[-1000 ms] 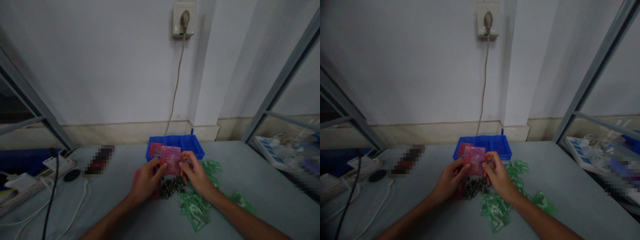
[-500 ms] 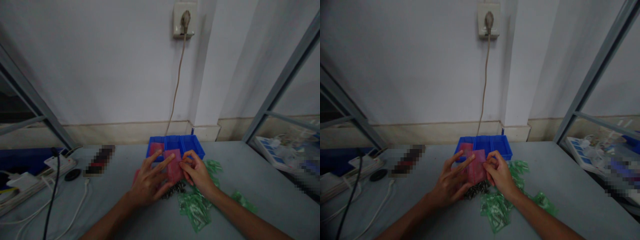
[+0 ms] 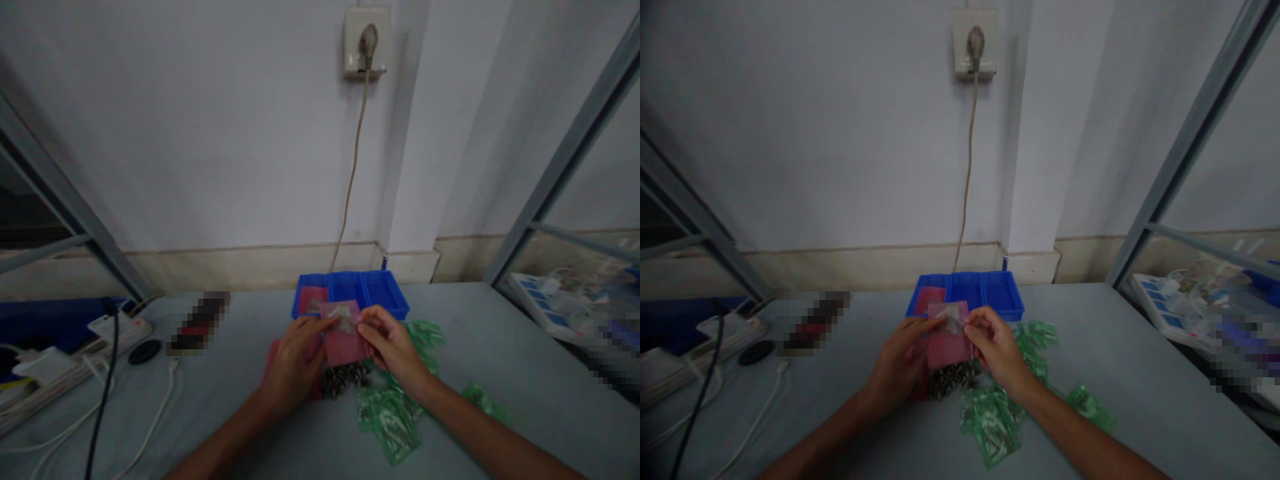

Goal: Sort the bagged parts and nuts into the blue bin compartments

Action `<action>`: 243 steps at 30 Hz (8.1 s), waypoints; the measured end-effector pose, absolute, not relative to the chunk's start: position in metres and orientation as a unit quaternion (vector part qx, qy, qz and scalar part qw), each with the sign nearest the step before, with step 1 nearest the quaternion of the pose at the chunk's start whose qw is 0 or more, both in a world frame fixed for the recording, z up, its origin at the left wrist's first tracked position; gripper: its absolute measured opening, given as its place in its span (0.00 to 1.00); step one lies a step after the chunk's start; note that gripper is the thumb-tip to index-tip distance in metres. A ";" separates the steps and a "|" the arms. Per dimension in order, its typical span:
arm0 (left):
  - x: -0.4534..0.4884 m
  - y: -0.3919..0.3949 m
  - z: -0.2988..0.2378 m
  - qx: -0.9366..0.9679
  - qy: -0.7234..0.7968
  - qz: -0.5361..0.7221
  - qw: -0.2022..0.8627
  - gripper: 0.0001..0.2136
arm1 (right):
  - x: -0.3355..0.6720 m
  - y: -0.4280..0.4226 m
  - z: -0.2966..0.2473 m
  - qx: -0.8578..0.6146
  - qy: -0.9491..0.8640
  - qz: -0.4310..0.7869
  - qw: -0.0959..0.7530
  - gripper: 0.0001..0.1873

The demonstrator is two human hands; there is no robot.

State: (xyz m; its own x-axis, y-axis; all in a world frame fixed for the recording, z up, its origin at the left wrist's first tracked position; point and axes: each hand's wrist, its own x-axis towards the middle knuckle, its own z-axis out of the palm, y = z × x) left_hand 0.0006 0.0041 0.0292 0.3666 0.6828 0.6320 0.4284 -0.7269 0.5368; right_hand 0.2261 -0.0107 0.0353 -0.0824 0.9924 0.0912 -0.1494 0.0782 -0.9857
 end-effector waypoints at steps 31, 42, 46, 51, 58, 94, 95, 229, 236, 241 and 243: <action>-0.002 0.007 0.025 0.868 0.306 0.390 0.031 0.28 | 0.224 -0.007 0.034 -0.382 -0.432 0.574 0.581 0.23; 0.002 0.006 0.039 0.756 0.413 0.465 0.204 0.11 | 0.226 -0.012 0.041 -0.403 -0.552 0.509 0.524 0.24; 0.006 0.009 0.036 0.708 0.417 0.453 0.346 0.16 | 0.226 -0.013 0.040 -0.399 -0.570 0.513 0.503 0.18; 0.003 0.013 0.026 0.743 0.381 0.483 0.262 0.22 | 0.227 -0.010 0.031 -0.406 -0.577 0.486 0.516 0.12; 0.001 0.009 0.031 0.805 0.377 0.434 0.147 0.16 | 0.228 -0.008 0.027 -0.377 -0.594 0.476 0.528 0.13; -0.031 0.134 0.052 0.775 0.511 0.351 0.124 0.19 | 0.225 -0.009 0.029 -0.413 -0.571 0.429 0.565 0.18; -0.029 0.134 0.050 0.778 0.515 0.339 0.121 0.19 | 0.226 -0.009 0.029 -0.414 -0.571 0.429 0.564 0.18; 0.024 0.006 0.042 0.591 0.376 0.488 0.521 0.29 | 0.241 -0.018 0.035 -0.388 -0.764 0.126 0.500 0.16; 0.014 0.007 0.036 0.734 0.395 0.402 0.378 0.24 | 0.236 -0.013 0.036 -0.449 -0.645 0.318 0.530 0.09; 0.009 0.004 0.039 0.830 0.349 0.407 0.152 0.11 | 0.235 -0.005 0.032 -0.417 -0.534 0.452 0.581 0.19; 0.008 0.003 0.041 0.850 0.319 0.413 0.064 0.08 | 0.235 -0.005 0.034 -0.420 -0.531 0.452 0.581 0.19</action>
State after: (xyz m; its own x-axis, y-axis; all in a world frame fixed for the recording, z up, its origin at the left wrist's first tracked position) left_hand 0.0080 0.0029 0.0410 0.4547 0.5964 0.6615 0.4904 -0.7877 0.3730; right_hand 0.2346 -0.0051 0.0341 0.0284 0.9710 0.2373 -0.0789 0.2388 -0.9678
